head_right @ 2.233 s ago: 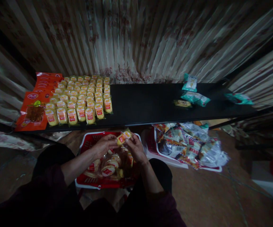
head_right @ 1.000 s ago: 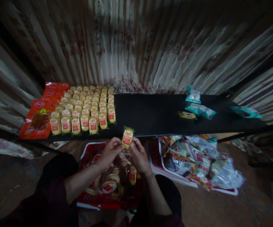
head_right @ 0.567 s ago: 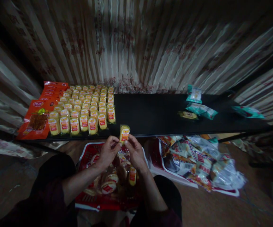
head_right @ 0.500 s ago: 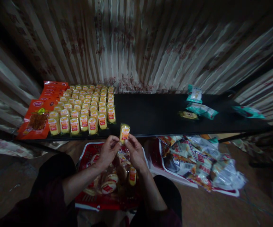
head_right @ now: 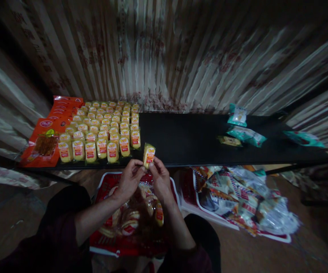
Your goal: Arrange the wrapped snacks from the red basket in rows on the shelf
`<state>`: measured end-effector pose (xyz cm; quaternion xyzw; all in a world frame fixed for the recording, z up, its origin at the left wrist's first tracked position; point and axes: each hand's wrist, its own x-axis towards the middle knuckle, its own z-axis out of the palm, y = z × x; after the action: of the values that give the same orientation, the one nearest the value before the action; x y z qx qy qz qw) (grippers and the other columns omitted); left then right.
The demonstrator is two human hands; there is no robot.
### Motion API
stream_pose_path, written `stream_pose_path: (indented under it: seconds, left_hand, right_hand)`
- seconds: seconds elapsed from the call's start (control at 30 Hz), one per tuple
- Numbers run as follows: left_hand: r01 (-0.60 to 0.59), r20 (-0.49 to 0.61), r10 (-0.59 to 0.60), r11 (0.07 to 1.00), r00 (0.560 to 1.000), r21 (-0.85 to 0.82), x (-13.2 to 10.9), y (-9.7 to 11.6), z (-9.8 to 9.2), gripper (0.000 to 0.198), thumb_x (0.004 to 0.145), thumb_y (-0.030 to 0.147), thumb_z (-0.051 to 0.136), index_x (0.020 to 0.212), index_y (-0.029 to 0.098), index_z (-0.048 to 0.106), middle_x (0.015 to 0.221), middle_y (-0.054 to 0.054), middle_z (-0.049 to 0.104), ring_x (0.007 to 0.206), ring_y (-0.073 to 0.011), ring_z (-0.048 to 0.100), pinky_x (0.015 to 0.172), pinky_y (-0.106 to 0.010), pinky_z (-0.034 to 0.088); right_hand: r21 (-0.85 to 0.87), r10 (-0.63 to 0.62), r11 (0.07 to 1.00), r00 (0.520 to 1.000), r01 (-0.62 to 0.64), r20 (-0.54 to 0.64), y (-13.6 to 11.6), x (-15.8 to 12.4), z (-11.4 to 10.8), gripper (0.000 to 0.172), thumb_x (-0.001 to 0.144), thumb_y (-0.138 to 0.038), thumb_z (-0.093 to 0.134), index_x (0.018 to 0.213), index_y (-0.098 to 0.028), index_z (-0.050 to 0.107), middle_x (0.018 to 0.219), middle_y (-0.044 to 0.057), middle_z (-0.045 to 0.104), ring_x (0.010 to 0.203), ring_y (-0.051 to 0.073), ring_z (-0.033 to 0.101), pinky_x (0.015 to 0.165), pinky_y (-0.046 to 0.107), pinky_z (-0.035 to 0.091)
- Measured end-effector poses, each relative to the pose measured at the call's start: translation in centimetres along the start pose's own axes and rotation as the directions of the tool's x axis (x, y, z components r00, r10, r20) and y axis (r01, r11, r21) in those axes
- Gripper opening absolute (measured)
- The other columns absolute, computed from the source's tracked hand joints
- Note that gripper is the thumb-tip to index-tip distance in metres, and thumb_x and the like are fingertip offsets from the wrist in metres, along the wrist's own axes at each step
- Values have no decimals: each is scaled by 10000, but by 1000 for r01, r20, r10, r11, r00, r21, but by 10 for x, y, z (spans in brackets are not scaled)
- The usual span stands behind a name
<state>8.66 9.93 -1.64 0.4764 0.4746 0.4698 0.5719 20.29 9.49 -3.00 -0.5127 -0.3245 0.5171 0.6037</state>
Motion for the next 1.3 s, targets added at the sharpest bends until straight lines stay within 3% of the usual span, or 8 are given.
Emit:
stream_pose_path:
  seconds: [0.27, 0.7, 1.07, 1.3]
  left_hand:
    - [5, -29, -4, 999, 1000, 35, 5, 7, -2, 152, 836, 186, 530, 987, 206, 540, 906, -33, 643, 813, -144, 612, 800, -270, 478]
    - [-84, -108, 98, 988, 989, 130, 10, 23, -6, 446, 770, 42, 506, 1195, 178, 520, 1201, -94, 582, 888, -145, 594, 889, -281, 465]
    - [-104, -124, 134, 969, 983, 224, 20, 16, -8, 491, 797, 65, 449, 1273, 179, 486, 1314, -113, 541, 923, -148, 623, 935, -351, 485]
    - [-111, -135, 146, 965, 980, 238, 23, 17, -9, 476, 783, 53, 453, 1237, 175, 525, 1273, -102, 562, 930, -144, 616, 928, -340, 505]
  right_hand:
    - [-86, -21, 996, 998, 15, -67, -9, 1, 11, 380, 722, -443, 729, 1036, -236, 676, 973, 29, 721, 863, 203, 640, 809, 356, 515]
    - [-211, -147, 967, 989, 145, 7, -12, 25, 27, 349, 724, -418, 708, 1014, -230, 656, 1017, 39, 711, 954, 211, 635, 922, 383, 472]
    - [-396, -207, 893, 976, 214, 62, -7, 46, 35, 381, 784, -447, 585, 1056, -180, 586, 1016, 87, 697, 918, 210, 653, 882, 377, 502]
    - [-560, -273, 783, 958, 273, 85, -8, 46, 36, 374, 817, -455, 532, 1072, -187, 585, 1068, 97, 677, 968, 226, 631, 929, 416, 477]
